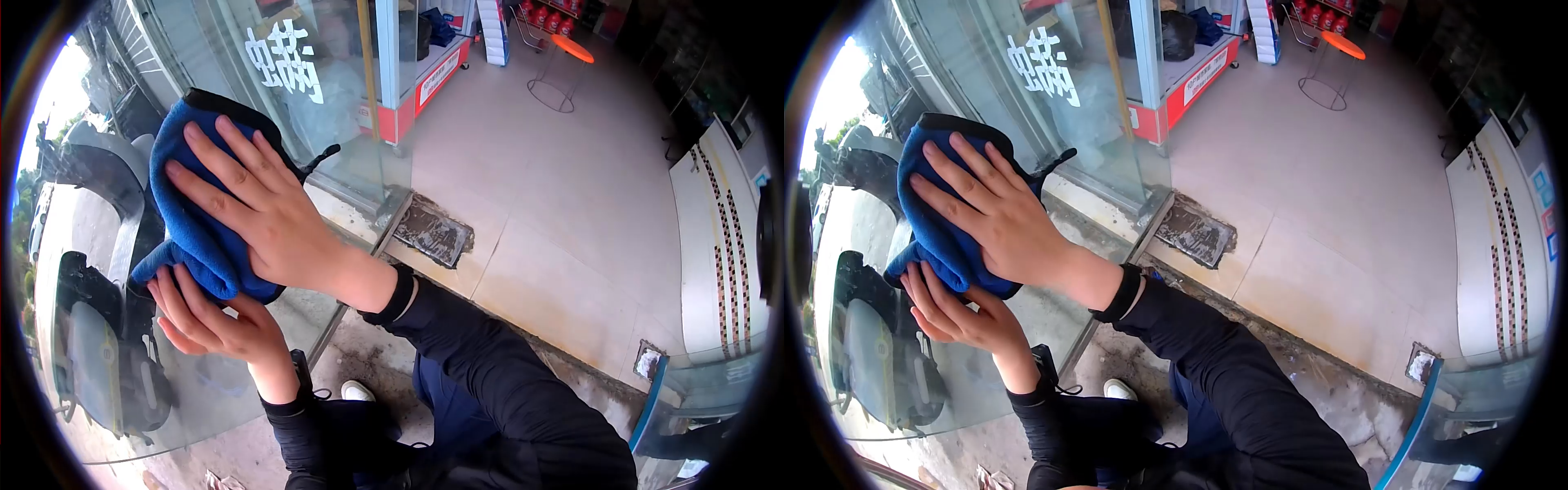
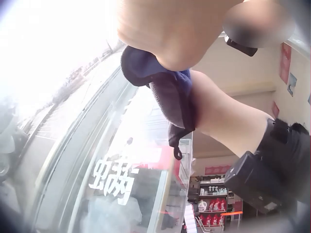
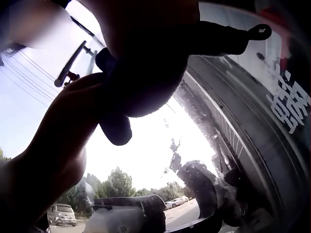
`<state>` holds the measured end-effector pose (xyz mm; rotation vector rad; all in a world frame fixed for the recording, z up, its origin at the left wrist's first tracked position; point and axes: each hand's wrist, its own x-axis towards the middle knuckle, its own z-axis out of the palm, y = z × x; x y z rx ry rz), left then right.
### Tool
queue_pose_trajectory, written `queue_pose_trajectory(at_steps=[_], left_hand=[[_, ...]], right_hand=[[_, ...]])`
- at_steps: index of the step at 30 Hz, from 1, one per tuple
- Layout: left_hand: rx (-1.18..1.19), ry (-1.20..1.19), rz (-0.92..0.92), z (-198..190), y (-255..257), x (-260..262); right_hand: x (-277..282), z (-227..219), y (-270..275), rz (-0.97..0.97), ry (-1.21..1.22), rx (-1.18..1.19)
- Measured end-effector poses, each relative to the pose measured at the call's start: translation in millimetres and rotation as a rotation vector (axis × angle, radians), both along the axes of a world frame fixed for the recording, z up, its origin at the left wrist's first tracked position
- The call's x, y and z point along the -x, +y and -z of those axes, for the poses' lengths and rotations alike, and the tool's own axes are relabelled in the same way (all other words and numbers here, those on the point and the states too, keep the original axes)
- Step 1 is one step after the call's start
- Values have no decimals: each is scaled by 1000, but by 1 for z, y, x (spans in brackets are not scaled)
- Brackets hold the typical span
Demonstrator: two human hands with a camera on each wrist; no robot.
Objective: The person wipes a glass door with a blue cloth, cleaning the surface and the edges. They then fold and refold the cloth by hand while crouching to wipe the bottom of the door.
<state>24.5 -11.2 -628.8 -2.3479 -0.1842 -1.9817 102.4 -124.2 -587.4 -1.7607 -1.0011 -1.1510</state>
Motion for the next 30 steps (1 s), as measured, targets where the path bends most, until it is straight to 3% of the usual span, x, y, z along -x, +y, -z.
queue_pose_trajectory(at_steps=[4, 7, 10, 12, 16, 21, 26, 30], left_hand=[[-39, 77, -39, 4, 4, 5], [-63, 186, -99, 8, -5, 16], [-102, 245, -152, 15, -5, 18], [-113, 285, -99, 21, -6, 17], [-66, 269, -33, 23, -4, 12], [-19, 49, -24, 16, 12, 6], [-45, 71, -24, 24, 5, 5], [-116, 336, -54, 43, -13, 5]], right_hand=[[-17, 26, -3, 40, 92, -51], [-27, 69, -14, 110, 177, -217], [-25, 121, -26, 245, 378, -237], [-16, 127, -33, 177, 506, -245], [-6, 94, -38, 136, 483, -233], [12, 55, -19, 47, 230, -59], [6, 86, -10, 187, 307, -108], [-12, 132, -17, 271, 472, -240]])
